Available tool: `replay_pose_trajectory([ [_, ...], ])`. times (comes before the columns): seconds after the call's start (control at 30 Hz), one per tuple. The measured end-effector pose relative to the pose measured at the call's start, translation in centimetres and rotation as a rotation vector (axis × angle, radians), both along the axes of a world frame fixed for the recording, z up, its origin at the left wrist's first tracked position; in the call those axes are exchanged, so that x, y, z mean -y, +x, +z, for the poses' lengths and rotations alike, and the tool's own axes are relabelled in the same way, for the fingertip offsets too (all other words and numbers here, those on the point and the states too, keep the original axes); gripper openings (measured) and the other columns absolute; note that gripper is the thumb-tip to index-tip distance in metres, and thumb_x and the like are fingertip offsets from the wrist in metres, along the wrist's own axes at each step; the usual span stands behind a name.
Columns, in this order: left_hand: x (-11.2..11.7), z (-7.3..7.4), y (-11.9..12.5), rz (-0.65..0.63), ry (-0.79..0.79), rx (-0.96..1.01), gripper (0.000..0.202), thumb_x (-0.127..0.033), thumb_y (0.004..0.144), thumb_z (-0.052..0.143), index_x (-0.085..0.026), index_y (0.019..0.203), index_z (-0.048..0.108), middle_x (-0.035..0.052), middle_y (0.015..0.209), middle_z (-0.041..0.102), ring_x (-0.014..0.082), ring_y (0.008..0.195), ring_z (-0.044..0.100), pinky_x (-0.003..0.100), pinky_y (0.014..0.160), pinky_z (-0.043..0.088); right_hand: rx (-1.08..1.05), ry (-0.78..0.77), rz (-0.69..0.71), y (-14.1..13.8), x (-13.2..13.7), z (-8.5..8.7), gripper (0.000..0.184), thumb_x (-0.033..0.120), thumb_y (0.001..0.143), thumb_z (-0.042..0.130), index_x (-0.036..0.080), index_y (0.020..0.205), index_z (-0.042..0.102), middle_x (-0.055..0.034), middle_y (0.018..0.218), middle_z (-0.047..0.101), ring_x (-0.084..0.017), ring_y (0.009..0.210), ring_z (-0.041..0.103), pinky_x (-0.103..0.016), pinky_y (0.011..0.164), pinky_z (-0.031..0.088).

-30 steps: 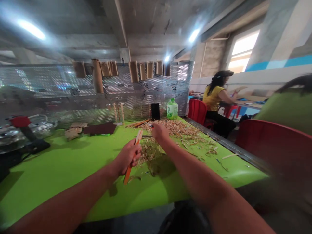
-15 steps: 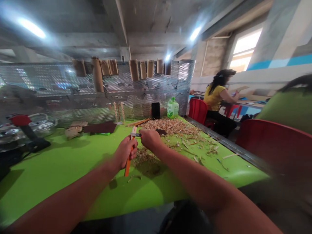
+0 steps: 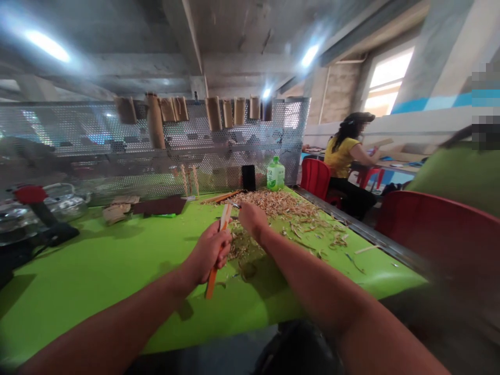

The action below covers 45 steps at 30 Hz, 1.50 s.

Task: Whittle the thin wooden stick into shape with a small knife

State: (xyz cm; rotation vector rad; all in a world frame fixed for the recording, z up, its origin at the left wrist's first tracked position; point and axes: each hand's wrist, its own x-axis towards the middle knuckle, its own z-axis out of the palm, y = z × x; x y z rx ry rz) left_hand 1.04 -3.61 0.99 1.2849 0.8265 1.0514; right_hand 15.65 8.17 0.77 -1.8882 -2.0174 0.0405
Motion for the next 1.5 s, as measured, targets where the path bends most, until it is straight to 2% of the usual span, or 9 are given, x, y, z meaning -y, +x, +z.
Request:
replay_pose_trajectory([
  [0.2,-2.4,0.1,-1.8,0.212,-0.029,-0.044,0.01,-0.025,0.084,0.049,-0.022,0.08,0.04,-0.0104,0.045,0.037,0.0057,0.032,0.029,0.018,0.034,0.024,0.046,0.148,0.154,-2.1,1.4,0.2,0.038,0.027,0.092,0.041,0.027,0.119,0.068,-0.0073,0.104,0.074,-0.021,0.095,0.066,-0.025,0.075,0.042],
  [0.57,-2.1,0.1,-1.2,0.305,-0.01,-0.136,0.012,-0.025,0.084,0.052,-0.023,0.078,0.041,-0.0105,0.046,0.036,0.0057,0.032,0.029,0.018,0.035,0.021,0.262,0.164,0.218,-2.6,2.6,0.6,0.031,0.024,0.096,0.037,0.023,0.106,0.066,-0.0109,0.098,0.073,-0.022,0.091,0.067,-0.028,0.075,0.044],
  [0.77,-1.1,0.5,-1.0,0.239,-0.049,-0.185,0.012,-0.025,0.088,0.049,-0.023,0.079,0.041,-0.0092,0.048,0.036,0.0065,0.034,0.028,0.02,0.036,0.022,0.201,0.192,0.19,-1.8,1.5,0.3,0.03,0.025,0.097,0.038,0.021,0.11,0.066,-0.0109,0.103,0.072,-0.022,0.097,0.065,-0.028,0.081,0.043],
  [0.9,1.5,-0.4,0.9,-0.007,0.098,-0.224,0.013,-0.026,0.083,0.06,-0.019,0.092,0.055,-0.0056,0.058,0.047,0.0066,0.043,0.036,0.02,0.04,0.027,0.096,0.104,-0.027,1.7,-0.6,0.6,0.033,0.019,0.094,0.039,0.016,0.109,0.069,-0.0142,0.106,0.072,-0.024,0.096,0.066,-0.029,0.077,0.044],
  [0.97,2.0,-0.8,1.3,-0.136,0.111,-0.198,0.017,-0.028,0.085,0.057,-0.019,0.1,0.055,-0.0069,0.057,0.044,0.0065,0.041,0.034,0.019,0.039,0.027,0.045,0.081,-0.128,3.4,-1.7,0.8,0.036,0.018,0.092,0.04,0.014,0.111,0.069,-0.016,0.106,0.072,-0.025,0.095,0.067,-0.029,0.073,0.045],
  [1.07,0.6,-0.8,0.2,-0.132,-0.009,-0.115,0.028,-0.034,0.09,0.049,-0.021,0.115,0.05,-0.009,0.056,0.041,0.0071,0.037,0.029,0.019,0.035,0.027,-0.04,0.093,-0.211,4.0,-2.5,0.9,0.039,0.022,0.093,0.039,0.017,0.118,0.069,-0.0148,0.108,0.072,-0.024,0.097,0.067,-0.027,0.072,0.045],
  [1.23,-2.6,-0.6,-2.0,0.1,-0.052,-0.039,0.016,-0.035,0.09,0.048,-0.021,0.099,0.046,-0.0089,0.059,0.042,0.0056,0.036,0.032,0.018,0.034,0.029,-0.039,0.187,-0.013,0.6,-1.0,0.4,0.039,0.027,0.092,0.042,0.024,0.121,0.068,-0.0093,0.107,0.073,-0.022,0.096,0.066,-0.026,0.075,0.043],
  [1.37,-2.7,-0.5,-1.8,0.144,-0.029,-0.061,0.015,-0.033,0.09,0.048,-0.022,0.083,0.041,-0.0094,0.057,0.04,0.0048,0.035,0.033,0.017,0.034,0.031,0.038,0.199,0.155,-1.2,0.8,0.1,0.037,0.026,0.091,0.043,0.027,0.117,0.069,-0.0071,0.104,0.074,-0.021,0.093,0.066,-0.025,0.076,0.042],
  [1.5,-2.6,-0.5,-1.6,0.165,-0.032,-0.063,0.016,-0.033,0.09,0.047,-0.022,0.08,0.039,-0.0089,0.058,0.042,0.0044,0.035,0.032,0.017,0.035,0.031,0.145,0.147,0.182,-1.8,2.0,0.3,0.035,0.028,0.094,0.039,0.025,0.109,0.07,-0.0082,0.098,0.074,-0.02,0.09,0.066,-0.025,0.075,0.041],
])
